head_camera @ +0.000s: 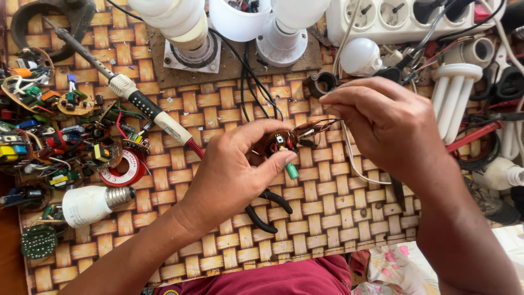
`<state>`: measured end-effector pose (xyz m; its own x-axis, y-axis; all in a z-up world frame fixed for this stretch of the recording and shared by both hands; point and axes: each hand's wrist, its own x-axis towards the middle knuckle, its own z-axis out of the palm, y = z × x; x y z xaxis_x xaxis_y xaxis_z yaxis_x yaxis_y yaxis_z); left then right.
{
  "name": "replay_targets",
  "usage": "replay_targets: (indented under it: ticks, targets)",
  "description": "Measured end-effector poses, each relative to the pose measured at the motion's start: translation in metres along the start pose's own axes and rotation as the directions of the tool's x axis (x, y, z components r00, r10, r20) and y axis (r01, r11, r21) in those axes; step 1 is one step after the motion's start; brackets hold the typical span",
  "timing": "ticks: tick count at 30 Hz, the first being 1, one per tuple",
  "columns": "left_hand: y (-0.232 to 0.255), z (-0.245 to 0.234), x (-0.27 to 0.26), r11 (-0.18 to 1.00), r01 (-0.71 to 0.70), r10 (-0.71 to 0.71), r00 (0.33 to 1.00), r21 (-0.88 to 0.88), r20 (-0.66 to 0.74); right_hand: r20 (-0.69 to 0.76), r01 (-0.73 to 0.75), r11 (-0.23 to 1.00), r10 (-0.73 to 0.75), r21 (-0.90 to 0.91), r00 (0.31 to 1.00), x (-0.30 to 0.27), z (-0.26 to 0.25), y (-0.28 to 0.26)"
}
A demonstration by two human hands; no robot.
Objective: The person repairs a compact fluorescent light bulb by connecting wires to its internal circuit board and inserting the board into the bulb housing. They use pliers to secure the connections and test the bulb by plugging it into a power strip.
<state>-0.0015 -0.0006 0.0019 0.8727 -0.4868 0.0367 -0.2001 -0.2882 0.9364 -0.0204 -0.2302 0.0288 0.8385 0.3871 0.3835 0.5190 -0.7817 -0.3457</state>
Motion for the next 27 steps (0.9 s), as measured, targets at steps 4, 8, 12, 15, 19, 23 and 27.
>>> replay_targets:
  ticks: [4,8,12,15,19,23,27]
  targets:
    - [-0.002,0.005,-0.007,0.981,-0.177,0.174,0.984,0.082,0.041,0.191,-0.074,0.997,0.079,-0.035,0.978,0.009,-0.007,0.003]
    - [-0.008,0.011,-0.008,0.968,-0.231,0.225,0.972,0.099,0.072,0.452,-0.197,0.972,0.235,-0.130,0.861,0.012,0.001,0.004]
    - [-0.009,0.012,-0.008,0.969,-0.221,0.212,0.973,0.107,0.091,0.554,-0.302,0.941,0.333,-0.150,0.763,0.011,0.005,0.005]
    - [-0.007,0.012,-0.005,0.997,-0.021,0.017,0.998,0.076,0.061,0.529,-0.236,0.970,0.230,-0.056,0.817,0.009,0.008,0.007]
    - [-0.005,0.005,0.003,0.989,0.143,-0.140,0.988,-0.048,0.064,0.356,-0.226,0.973,0.199,0.037,0.913,0.001,0.008,0.013]
    - [-0.004,-0.001,0.012,0.887,0.260,-0.206,0.963,-0.381,0.177,0.171,-0.179,0.966,0.147,0.185,0.974,-0.002,0.007,0.015]
    - [-0.011,-0.003,0.020,0.891,0.222,-0.148,0.967,-0.397,0.208,0.143,-0.101,0.964,0.067,0.246,0.987,0.002,0.007,0.012]
